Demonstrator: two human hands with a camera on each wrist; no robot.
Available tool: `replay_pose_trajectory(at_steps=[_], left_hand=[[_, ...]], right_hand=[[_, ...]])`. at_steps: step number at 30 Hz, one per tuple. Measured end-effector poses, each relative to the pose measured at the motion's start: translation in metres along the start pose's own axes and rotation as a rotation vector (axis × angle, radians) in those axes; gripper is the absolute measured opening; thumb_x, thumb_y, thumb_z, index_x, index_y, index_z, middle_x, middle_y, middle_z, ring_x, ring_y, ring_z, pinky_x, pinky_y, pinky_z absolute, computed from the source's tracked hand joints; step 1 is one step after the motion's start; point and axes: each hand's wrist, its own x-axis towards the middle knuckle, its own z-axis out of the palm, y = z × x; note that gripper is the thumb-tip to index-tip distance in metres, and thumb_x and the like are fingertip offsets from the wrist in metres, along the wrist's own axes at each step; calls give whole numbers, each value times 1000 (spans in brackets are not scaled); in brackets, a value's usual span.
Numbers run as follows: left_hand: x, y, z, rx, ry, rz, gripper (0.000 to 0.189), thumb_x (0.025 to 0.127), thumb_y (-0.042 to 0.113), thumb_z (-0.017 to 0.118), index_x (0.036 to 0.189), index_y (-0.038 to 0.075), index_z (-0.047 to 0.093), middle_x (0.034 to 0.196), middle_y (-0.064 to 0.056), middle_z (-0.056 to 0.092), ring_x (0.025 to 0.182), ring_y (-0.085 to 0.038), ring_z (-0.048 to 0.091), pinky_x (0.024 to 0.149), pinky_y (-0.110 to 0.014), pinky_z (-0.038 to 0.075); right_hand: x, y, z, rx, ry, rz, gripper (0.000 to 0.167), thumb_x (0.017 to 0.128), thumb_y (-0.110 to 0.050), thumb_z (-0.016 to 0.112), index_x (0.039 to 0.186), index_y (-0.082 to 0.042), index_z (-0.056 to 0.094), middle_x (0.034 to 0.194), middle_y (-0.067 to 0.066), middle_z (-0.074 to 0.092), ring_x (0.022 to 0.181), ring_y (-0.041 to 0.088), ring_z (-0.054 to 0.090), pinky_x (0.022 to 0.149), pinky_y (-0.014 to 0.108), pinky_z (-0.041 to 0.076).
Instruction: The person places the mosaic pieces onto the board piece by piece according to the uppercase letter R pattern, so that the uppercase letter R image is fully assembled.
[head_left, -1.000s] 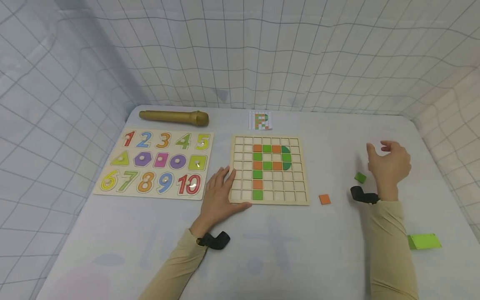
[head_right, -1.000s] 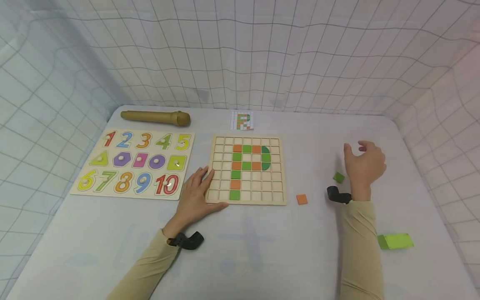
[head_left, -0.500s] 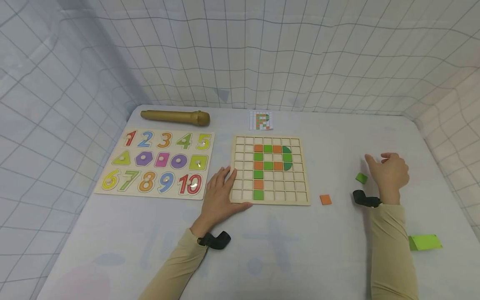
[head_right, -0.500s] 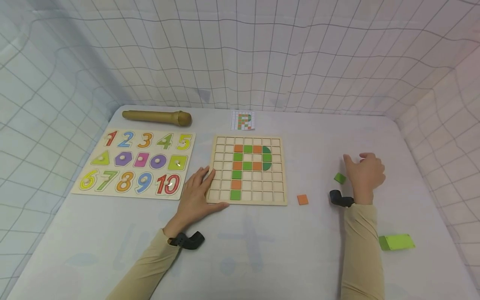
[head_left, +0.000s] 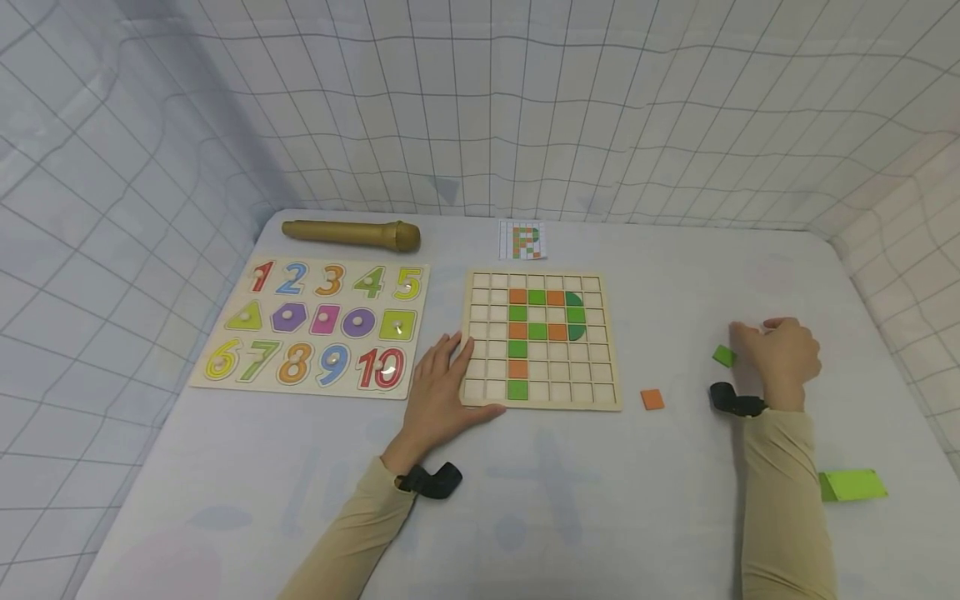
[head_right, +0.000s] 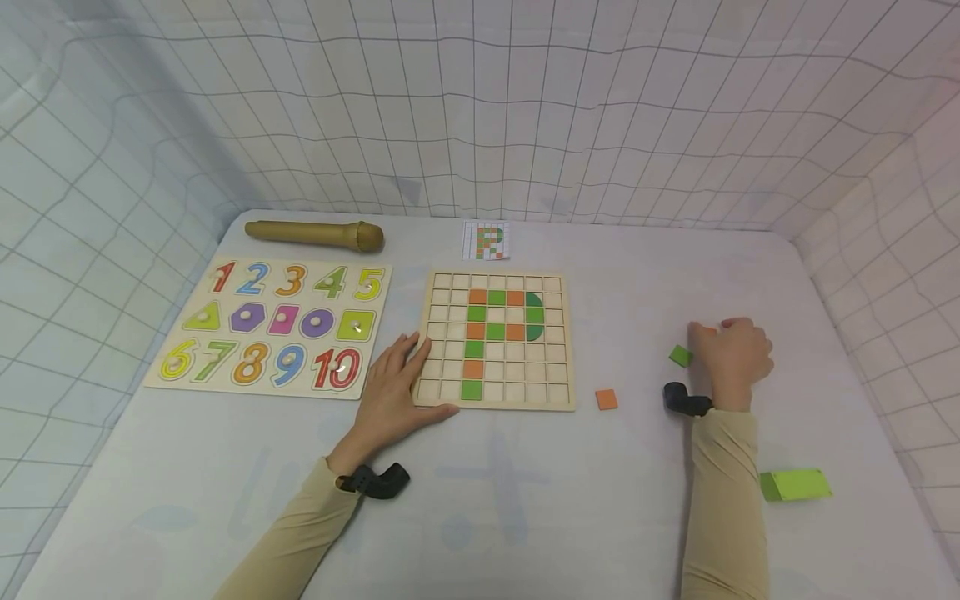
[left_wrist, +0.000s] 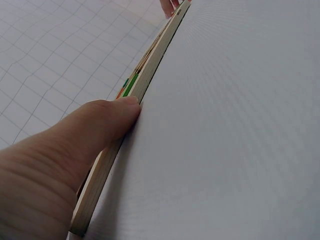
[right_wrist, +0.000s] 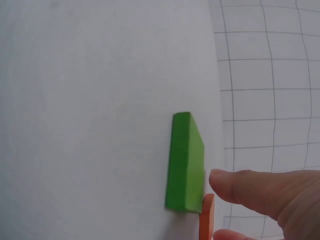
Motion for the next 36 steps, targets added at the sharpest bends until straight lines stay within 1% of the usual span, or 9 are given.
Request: replay_pose_trajectory(at_steps=[6, 13, 18, 20, 23, 26, 30, 36], left_hand=[[0, 0, 0, -6, 0, 1, 106, 67, 62, 74, 147, 6, 33, 152, -12, 26, 141, -27, 12, 109, -48, 15], [0, 0, -1, -10, -5, -3, 104, 68, 61, 73, 147, 7, 34, 152, -12, 26, 140, -27, 13, 109, -47, 16], [0, 0, -1, -11, -5, 0, 105, 67, 61, 74, 147, 6, 34, 152, -12, 26, 141, -27, 12, 109, -48, 15], [0, 0, -1, -10, -6, -2, 105, 67, 61, 74, 147, 6, 34, 152, -12, 26, 141, -27, 12, 109, -47, 15], [0, 0, 0, -9, -9, -5, 105, 68, 62, 73, 148, 6, 33, 152, -12, 26, 141, -26, 12, 110, -47, 15], [0, 0, -1, -7, -11, -5, 105, 68, 61, 73, 147, 6, 34, 152, -12, 26, 141, -27, 12, 110, -46, 15], [0, 0, -1, -6, -7, 0, 104, 68, 61, 74, 147, 6, 34, 151, -12, 26, 141, -27, 13, 110, -46, 15], [0, 0, -1, -8, -3, 5, 104, 68, 60, 74, 147, 6, 34, 151, -13, 26, 140, -28, 13, 110, -47, 15]], right_hand=[[1, 4, -1, -35, -7, 4, 71, 89, -48, 51, 128, 11, 48, 123, 38, 45, 110, 54, 42, 78, 57, 38], [0, 6, -2, -45, -17, -12, 64, 91, -44, 51, 123, 11, 53, 120, 35, 50, 104, 52, 48, 68, 50, 39], [0, 5, -3, -20, -34, -22, 56, 91, -38, 51, 120, 9, 55, 121, 33, 50, 107, 52, 46, 69, 51, 39], [1, 5, -3, -1, -42, -29, 54, 91, -36, 52, 120, 9, 55, 120, 32, 51, 106, 50, 47, 68, 49, 38], [1, 4, -3, 30, -47, -41, 50, 90, -33, 55, 118, 8, 54, 114, 28, 53, 100, 45, 48, 64, 43, 36], [1, 3, -3, 61, -36, -41, 48, 89, -33, 58, 119, 4, 54, 113, 24, 55, 94, 39, 50, 62, 39, 32], [1, 1, -1, 87, -10, -21, 50, 87, -34, 62, 124, 0, 54, 118, 22, 57, 90, 35, 51, 61, 38, 32], [0, 0, 0, 99, 27, -8, 50, 87, -34, 65, 124, -2, 57, 117, 20, 60, 93, 35, 54, 61, 37, 34]])
